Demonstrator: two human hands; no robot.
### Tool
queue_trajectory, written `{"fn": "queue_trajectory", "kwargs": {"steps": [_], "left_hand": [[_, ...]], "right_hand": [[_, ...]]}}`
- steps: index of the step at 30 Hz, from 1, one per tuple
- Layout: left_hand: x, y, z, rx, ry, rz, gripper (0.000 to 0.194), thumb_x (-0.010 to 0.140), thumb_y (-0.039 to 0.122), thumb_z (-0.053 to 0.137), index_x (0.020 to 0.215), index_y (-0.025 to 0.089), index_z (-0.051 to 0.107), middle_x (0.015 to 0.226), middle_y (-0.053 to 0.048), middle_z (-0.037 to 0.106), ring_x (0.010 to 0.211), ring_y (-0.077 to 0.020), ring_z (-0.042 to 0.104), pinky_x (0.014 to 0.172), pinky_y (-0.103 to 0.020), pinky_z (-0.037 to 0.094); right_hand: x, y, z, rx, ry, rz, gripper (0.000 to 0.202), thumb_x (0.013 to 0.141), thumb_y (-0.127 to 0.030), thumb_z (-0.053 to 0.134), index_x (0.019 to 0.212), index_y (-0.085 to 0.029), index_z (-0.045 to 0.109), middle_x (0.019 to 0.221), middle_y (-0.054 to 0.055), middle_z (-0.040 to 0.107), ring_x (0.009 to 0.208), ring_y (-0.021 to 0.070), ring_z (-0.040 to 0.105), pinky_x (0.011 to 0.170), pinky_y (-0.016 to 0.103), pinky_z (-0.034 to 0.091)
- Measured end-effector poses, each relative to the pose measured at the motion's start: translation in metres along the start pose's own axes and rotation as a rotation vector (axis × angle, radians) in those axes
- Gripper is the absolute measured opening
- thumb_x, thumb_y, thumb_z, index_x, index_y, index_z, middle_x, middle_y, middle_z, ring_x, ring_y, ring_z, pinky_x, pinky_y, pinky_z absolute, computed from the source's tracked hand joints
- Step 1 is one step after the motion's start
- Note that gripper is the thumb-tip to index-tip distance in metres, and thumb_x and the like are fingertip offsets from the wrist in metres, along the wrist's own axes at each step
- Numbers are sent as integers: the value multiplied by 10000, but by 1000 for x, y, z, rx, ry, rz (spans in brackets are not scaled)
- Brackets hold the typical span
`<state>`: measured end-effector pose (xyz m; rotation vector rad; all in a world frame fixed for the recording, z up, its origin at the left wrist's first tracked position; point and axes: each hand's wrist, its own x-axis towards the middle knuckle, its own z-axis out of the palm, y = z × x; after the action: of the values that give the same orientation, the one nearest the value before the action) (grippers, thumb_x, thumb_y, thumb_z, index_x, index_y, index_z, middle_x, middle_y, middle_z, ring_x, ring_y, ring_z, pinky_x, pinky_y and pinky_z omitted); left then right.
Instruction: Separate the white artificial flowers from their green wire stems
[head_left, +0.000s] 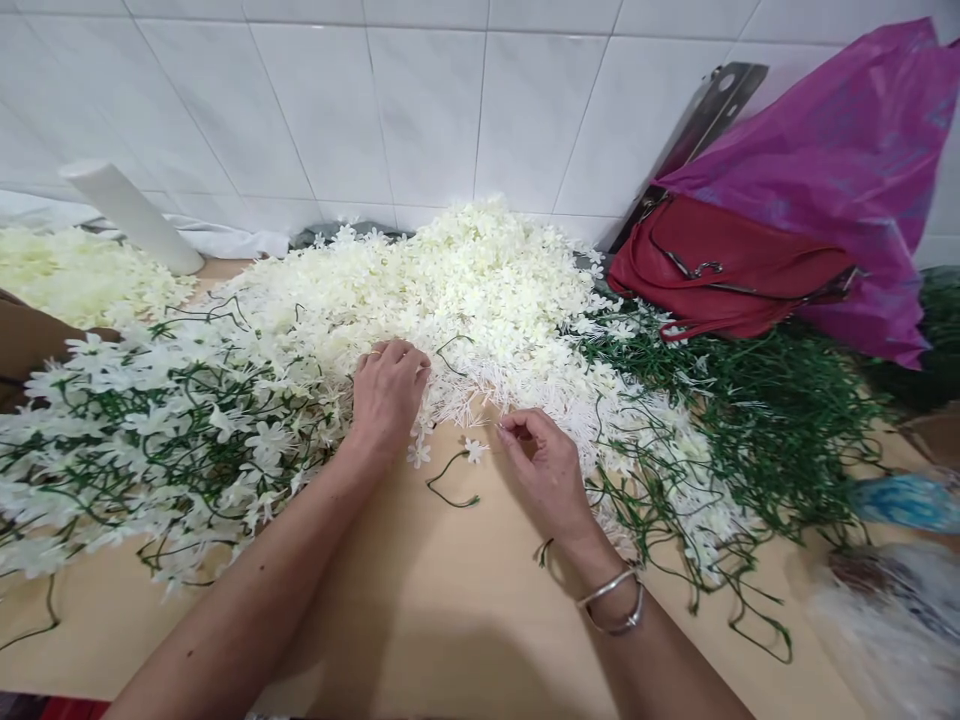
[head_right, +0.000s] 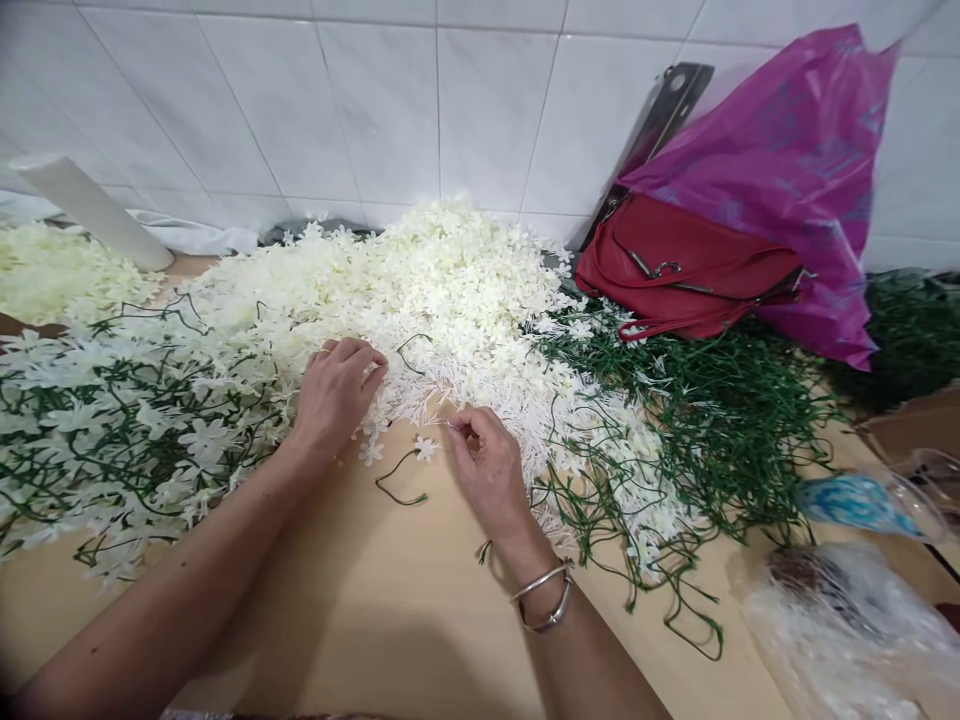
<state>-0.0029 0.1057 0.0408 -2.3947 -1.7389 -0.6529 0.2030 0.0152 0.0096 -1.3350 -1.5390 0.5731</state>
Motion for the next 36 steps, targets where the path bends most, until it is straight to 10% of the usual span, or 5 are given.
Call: {"fn": "queue_trajectory", "kwargs": {"steps": [7, 13, 18, 22, 36], "left_hand": [[2, -3, 7, -32, 32, 30, 166, 998, 212, 617, 997, 219, 782, 1120, -105, 735, 1052, -308, 630, 900, -447, 448], [-10, 6, -8, -540, 352, -81, 140, 982, 291, 671, 981, 233, 798, 1073, -74, 758, 1040, -247, 666, 957, -411, 492], [-28, 27, -11, -1522, 67, -604, 297, 781, 442, 876, 929, 203, 782, 815, -5, 754, 776, -143, 725, 757, -262, 542], [-41, 42, -11, -1846, -100, -897, 386, 619, 369, 990, 867, 185, 759, 813, 0, 767, 809, -143, 770, 749, -219, 559], [-69, 75, -9, -1893, -293, -846, 348, 661, 423, 970, 901, 214, 831, 867, -31, 806, 806, -148, 745, 798, -259, 579]], "right_hand": [[0, 0, 1, 16, 8, 8, 71, 946, -203, 639, 897, -213, 689, 867, 31, 695, 778, 175, 648, 708, 301, 521], [1, 0, -2, 119, 125, -4, 74, 939, -214, 667, 935, -221, 740, 985, 57, 712, 953, 208, 670, 859, 362, 543], [-1, -10, 0, 380, 159, 175, 68, 887, -264, 759, 933, -215, 745, 894, 41, 749, 853, 202, 707, 847, 372, 575], [-2, -23, -1, 515, 166, 191, 63, 859, -239, 794, 894, -219, 746, 916, 41, 770, 860, 196, 719, 882, 379, 587], [-8, -27, 1, 354, 156, -11, 93, 915, -173, 739, 919, -264, 751, 1023, 49, 689, 1043, 226, 656, 982, 421, 541]]}}
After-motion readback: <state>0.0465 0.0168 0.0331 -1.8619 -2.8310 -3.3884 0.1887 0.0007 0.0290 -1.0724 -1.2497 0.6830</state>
